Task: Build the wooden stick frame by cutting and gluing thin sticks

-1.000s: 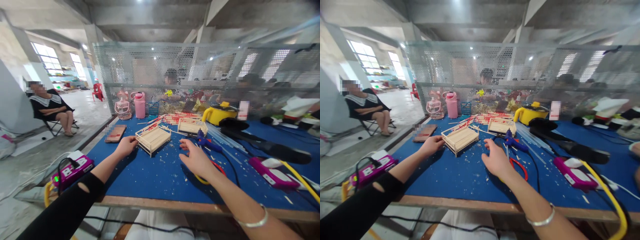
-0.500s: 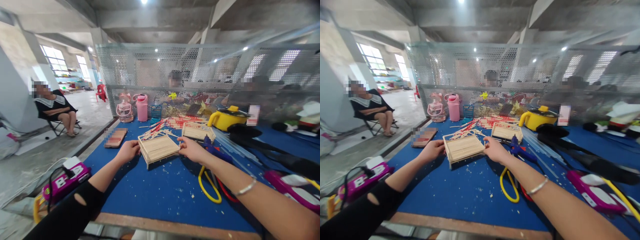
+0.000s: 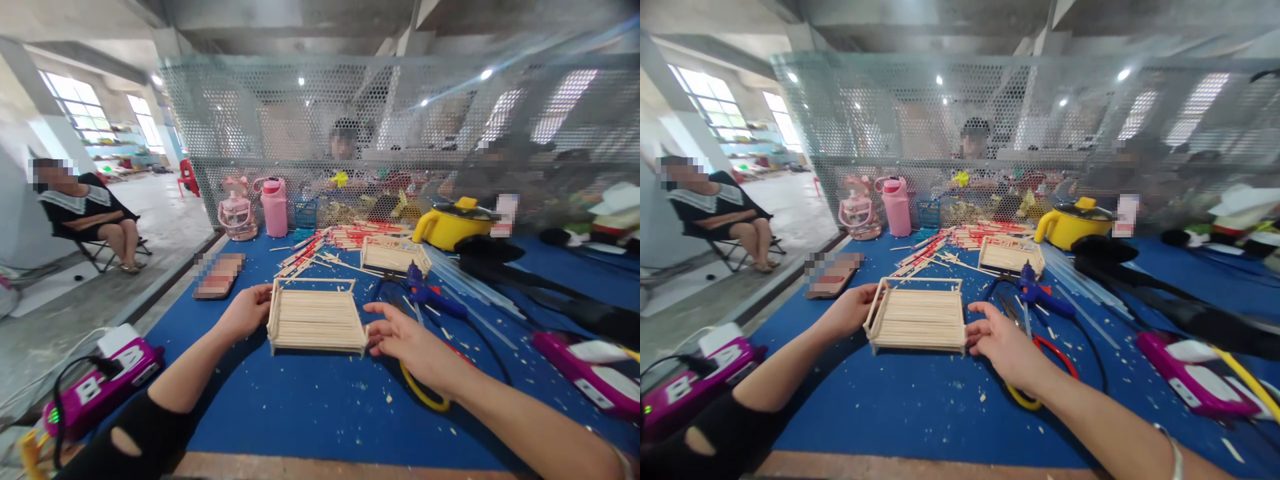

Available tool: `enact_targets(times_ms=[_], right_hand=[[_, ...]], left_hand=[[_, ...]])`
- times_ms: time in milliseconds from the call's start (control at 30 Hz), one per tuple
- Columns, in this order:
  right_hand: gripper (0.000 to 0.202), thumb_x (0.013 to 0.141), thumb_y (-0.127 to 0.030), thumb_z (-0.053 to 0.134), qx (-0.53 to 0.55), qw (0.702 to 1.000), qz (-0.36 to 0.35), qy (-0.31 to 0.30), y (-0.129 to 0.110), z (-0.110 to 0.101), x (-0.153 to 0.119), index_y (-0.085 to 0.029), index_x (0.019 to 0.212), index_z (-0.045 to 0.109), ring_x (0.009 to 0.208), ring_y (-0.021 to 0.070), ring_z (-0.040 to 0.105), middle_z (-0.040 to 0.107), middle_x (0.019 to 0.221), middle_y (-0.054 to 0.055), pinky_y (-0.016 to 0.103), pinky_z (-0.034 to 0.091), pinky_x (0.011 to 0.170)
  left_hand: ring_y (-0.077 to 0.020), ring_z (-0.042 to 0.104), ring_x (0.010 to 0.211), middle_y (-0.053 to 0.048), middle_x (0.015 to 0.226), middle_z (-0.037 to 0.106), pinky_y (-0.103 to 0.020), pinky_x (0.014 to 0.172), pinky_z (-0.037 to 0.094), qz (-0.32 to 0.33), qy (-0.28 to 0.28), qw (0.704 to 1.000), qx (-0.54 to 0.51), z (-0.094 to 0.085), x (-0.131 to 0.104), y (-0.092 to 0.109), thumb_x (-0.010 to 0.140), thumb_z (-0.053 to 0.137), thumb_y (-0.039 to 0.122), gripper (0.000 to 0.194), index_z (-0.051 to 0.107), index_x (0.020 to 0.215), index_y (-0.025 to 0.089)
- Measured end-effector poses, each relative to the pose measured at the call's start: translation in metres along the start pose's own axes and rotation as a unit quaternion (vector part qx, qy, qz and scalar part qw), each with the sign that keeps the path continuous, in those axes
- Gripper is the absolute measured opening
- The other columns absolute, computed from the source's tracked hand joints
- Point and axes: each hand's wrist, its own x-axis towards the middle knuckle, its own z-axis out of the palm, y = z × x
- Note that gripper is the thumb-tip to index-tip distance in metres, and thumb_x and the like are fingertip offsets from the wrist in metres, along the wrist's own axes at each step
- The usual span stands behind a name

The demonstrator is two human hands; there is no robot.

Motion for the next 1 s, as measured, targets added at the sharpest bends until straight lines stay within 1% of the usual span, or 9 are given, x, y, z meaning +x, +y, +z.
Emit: enact_targets(times_ms=[133,200,267,367,500,567,667,833,1000], right_hand=[[0.057,0.057,-0.009,0.045,-0.055,0.997,0.032,-0.032,-0.005,-0.019,0.022,-0.020,0.113,0.044,0.070,0.0137,0.064,0.064,0.081,0.001,0.028,0.049,0.067],[0.048,0.063,-0.008,0.044,-0.182,0.983,0.003,0.003,-0.012,-0.033,0.040,-0.018,0.110,0.048,0.066,0.0141,0.064,0.065,0.081,0.003,0.027,0.049,0.061],[0.034,0.072,-0.010,0.045,-0.364,0.926,-0.074,0.059,-0.024,-0.046,0.064,-0.016,0.104,0.054,0.065,0.0145,0.064,0.066,0.080,0.005,0.026,0.048,0.058],[0.014,0.081,-0.019,0.052,-0.455,0.882,-0.110,0.051,-0.044,-0.054,0.110,-0.016,0.089,0.063,0.067,0.0170,0.063,0.067,0.072,0.004,0.028,0.047,0.061],[0.012,0.086,-0.022,0.057,-0.534,0.834,-0.136,0.005,-0.060,-0.034,0.176,-0.015,0.089,0.067,0.092,0.0203,0.062,0.068,0.093,0.006,0.035,0.048,0.085],[0.028,0.091,-0.032,0.056,-0.559,0.818,-0.133,-0.018,-0.060,-0.019,0.204,-0.017,0.113,0.059,0.099,0.0201,0.061,0.061,0.116,0.008,0.040,0.051,0.084],[0.034,0.091,-0.034,0.055,-0.578,0.805,-0.128,-0.035,-0.057,-0.001,0.231,-0.017,0.120,0.055,0.101,0.0209,0.060,0.057,0.122,0.009,0.042,0.052,0.084],[0.033,0.091,-0.034,0.056,-0.556,0.822,-0.122,-0.015,-0.071,-0.001,0.230,-0.017,0.119,0.056,0.101,0.0209,0.060,0.058,0.120,0.008,0.041,0.052,0.084],[0.019,0.092,-0.025,0.047,-0.455,0.882,-0.119,0.042,-0.109,-0.030,0.154,-0.012,0.090,0.060,0.069,0.0137,0.059,0.065,0.084,0.008,0.026,0.048,0.058]], left_hand=[[-0.0292,0.068,0.093,-0.013,0.106,0.072,-0.038,0.078,0.053,-0.009,-0.010,1.000,0.003,-0.001,-0.007,0.005,0.067,0.073,0.039,0.058,0.063,0.117,0.012],[-0.0284,0.069,0.090,-0.013,0.107,0.072,-0.036,0.075,0.054,-0.010,0.017,0.999,0.035,-0.001,-0.009,0.007,0.070,0.069,0.041,0.055,0.063,0.116,0.012],[-0.0264,0.070,0.083,-0.014,0.106,0.072,-0.034,0.069,0.055,-0.015,0.068,0.993,0.096,-0.001,-0.010,0.008,0.074,0.062,0.041,0.052,0.062,0.117,0.012],[-0.0221,0.070,0.072,-0.013,0.105,0.071,-0.031,0.061,0.054,-0.022,0.131,0.970,0.202,-0.001,-0.011,0.011,0.081,0.051,0.036,0.046,0.059,0.120,0.013],[-0.0184,0.071,0.072,-0.011,0.110,0.069,-0.027,0.059,0.054,-0.035,0.165,0.952,0.256,-0.005,-0.012,0.013,0.084,0.040,0.025,0.039,0.058,0.118,0.015],[-0.0179,0.071,0.072,-0.010,0.108,0.069,-0.027,0.061,0.054,-0.036,0.181,0.943,0.277,-0.007,-0.012,0.013,0.084,0.040,0.023,0.038,0.058,0.116,0.016],[-0.0177,0.070,0.070,-0.008,0.105,0.070,-0.029,0.067,0.054,-0.019,0.196,0.931,0.307,-0.009,-0.012,0.013,0.084,0.041,0.022,0.036,0.060,0.114,0.016],[-0.0168,0.068,0.066,-0.007,0.101,0.068,-0.031,0.068,0.053,0.038,0.225,0.923,0.309,-0.008,-0.015,0.012,0.085,0.044,0.025,0.034,0.058,0.114,0.017],[-0.0140,0.060,0.064,-0.005,0.093,0.063,-0.025,0.056,0.048,0.166,0.350,0.889,0.244,-0.005,-0.023,0.027,0.086,0.052,0.035,0.035,0.053,0.115,0.017]])
